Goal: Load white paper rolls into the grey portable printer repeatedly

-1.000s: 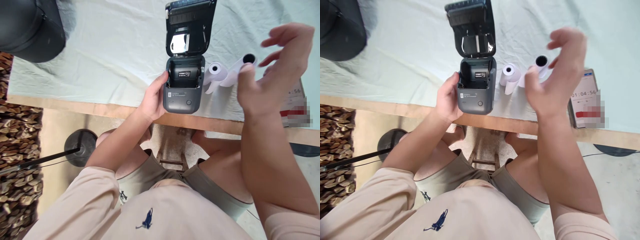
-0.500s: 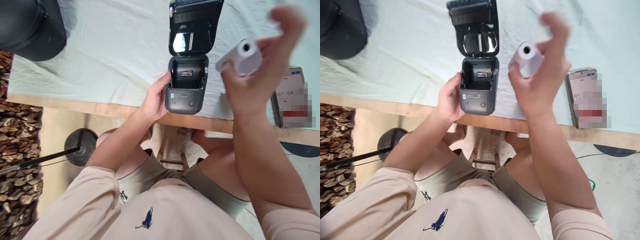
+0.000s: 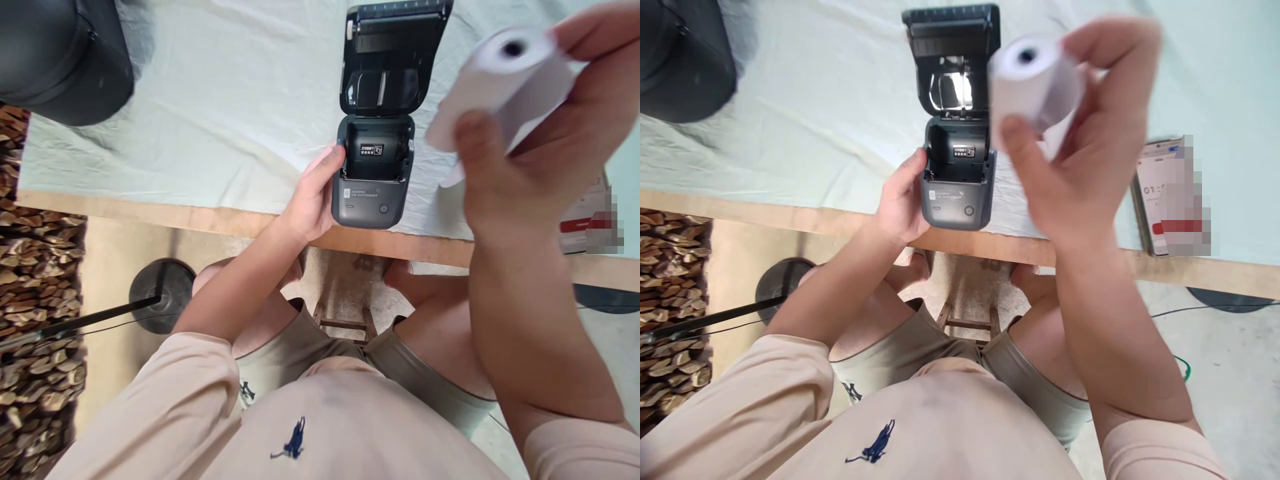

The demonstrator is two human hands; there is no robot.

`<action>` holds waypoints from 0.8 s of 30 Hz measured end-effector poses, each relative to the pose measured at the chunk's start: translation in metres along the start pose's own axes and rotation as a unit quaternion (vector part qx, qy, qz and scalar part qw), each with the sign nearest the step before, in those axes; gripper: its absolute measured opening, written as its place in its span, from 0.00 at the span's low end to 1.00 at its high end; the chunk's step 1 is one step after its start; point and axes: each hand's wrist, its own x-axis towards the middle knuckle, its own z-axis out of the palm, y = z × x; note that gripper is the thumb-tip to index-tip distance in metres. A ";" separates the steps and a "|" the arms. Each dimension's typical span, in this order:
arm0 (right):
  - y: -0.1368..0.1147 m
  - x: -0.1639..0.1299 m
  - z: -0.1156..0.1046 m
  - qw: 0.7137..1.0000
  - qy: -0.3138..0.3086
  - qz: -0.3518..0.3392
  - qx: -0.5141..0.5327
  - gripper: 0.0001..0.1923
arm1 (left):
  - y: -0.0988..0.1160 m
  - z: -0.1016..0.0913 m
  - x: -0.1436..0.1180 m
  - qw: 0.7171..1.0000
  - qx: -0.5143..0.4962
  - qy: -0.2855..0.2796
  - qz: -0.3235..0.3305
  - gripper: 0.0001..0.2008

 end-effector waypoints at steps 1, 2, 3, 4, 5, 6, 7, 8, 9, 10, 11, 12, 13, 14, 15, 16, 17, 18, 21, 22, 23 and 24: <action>-0.002 -0.003 0.006 0.996 0.011 -0.063 -0.069 0.16 | -0.001 0.001 0.000 1.000 0.012 -0.002 0.009 0.13; -0.002 -0.005 0.013 0.984 0.017 -0.116 -0.132 0.16 | -0.001 0.003 -0.001 1.000 0.025 -0.003 0.017 0.12; -0.002 -0.008 0.018 0.971 0.009 -0.146 -0.188 0.15 | -0.001 0.004 -0.001 0.999 0.037 -0.004 0.021 0.10; 0.000 -0.009 0.023 0.961 -0.009 -0.148 -0.235 0.13 | -0.002 0.006 -0.002 0.999 0.047 -0.004 0.021 0.09; 0.002 -0.010 0.026 0.952 -0.018 -0.134 -0.274 0.13 | -0.002 0.007 -0.002 0.998 0.055 -0.003 0.018 0.08; 0.003 -0.011 0.029 0.945 -0.020 -0.114 -0.306 0.13 | -0.002 0.007 -0.002 0.998 0.061 -0.001 0.015 0.08; 0.005 -0.012 0.030 0.939 -0.023 -0.095 -0.330 0.13 | -0.002 0.008 -0.003 0.998 0.065 0.000 0.010 0.08; 0.005 -0.012 0.031 0.933 -0.031 -0.079 -0.350 0.14 | -0.002 0.008 -0.003 0.998 0.068 0.002 0.007 0.08; 0.006 -0.011 0.031 0.929 -0.038 -0.070 -0.362 0.15 | -0.002 0.007 -0.003 0.998 0.070 0.004 0.005 0.08; 0.005 -0.011 0.030 0.927 -0.040 -0.068 -0.366 0.16 | -0.002 0.007 -0.002 0.997 0.071 0.005 0.005 0.08; 0.005 -0.011 0.029 0.926 -0.037 -0.071 -0.370 0.15 | -0.002 0.006 -0.002 0.997 0.072 0.005 0.004 0.08; 0.004 -0.010 0.028 0.923 -0.033 -0.078 -0.375 0.14 | -0.002 0.005 -0.002 0.997 0.073 0.006 0.003 0.08; 0.003 -0.010 0.027 0.921 -0.030 -0.085 -0.379 0.12 | -0.002 0.005 -0.002 0.997 0.073 0.008 0.003 0.08; 0.003 -0.010 0.026 0.919 -0.028 -0.090 -0.382 0.10 | -0.002 0.005 -0.002 0.997 0.071 0.010 0.002 0.08; 0.003 -0.010 0.026 0.917 -0.030 -0.093 -0.386 0.08 | -0.002 0.005 -0.002 0.998 0.068 0.012 -0.001 0.08; 0.004 -0.010 0.026 0.918 -0.037 -0.092 -0.385 0.07 | -0.002 0.005 -0.002 0.998 0.065 0.016 -0.003 0.08; 0.004 -0.010 0.026 0.922 -0.049 -0.087 -0.373 0.06 | -0.003 0.006 -0.002 0.998 0.060 0.021 -0.005 0.08; 0.005 -0.010 0.026 0.930 -0.058 -0.081 -0.353 0.06 | -0.003 0.007 -0.002 0.998 0.055 0.026 -0.006 0.08; 0.007 -0.011 0.029 0.953 -0.050 -0.071 -0.292 0.09 | -0.003 0.008 -0.002 0.999 0.036 0.034 0.000 0.06; 0.007 -0.011 0.029 0.955 -0.035 -0.070 -0.286 0.10 | -0.003 0.008 -0.002 0.999 0.032 0.032 0.002 0.05; 0.006 -0.011 0.030 0.954 -0.020 -0.073 -0.291 0.10 | -0.002 0.008 -0.002 0.999 0.029 0.030 0.003 0.05; 0.006 -0.012 0.030 0.951 -0.013 -0.078 -0.299 0.11 | -0.002 0.007 -0.002 0.999 0.026 0.027 0.003 0.06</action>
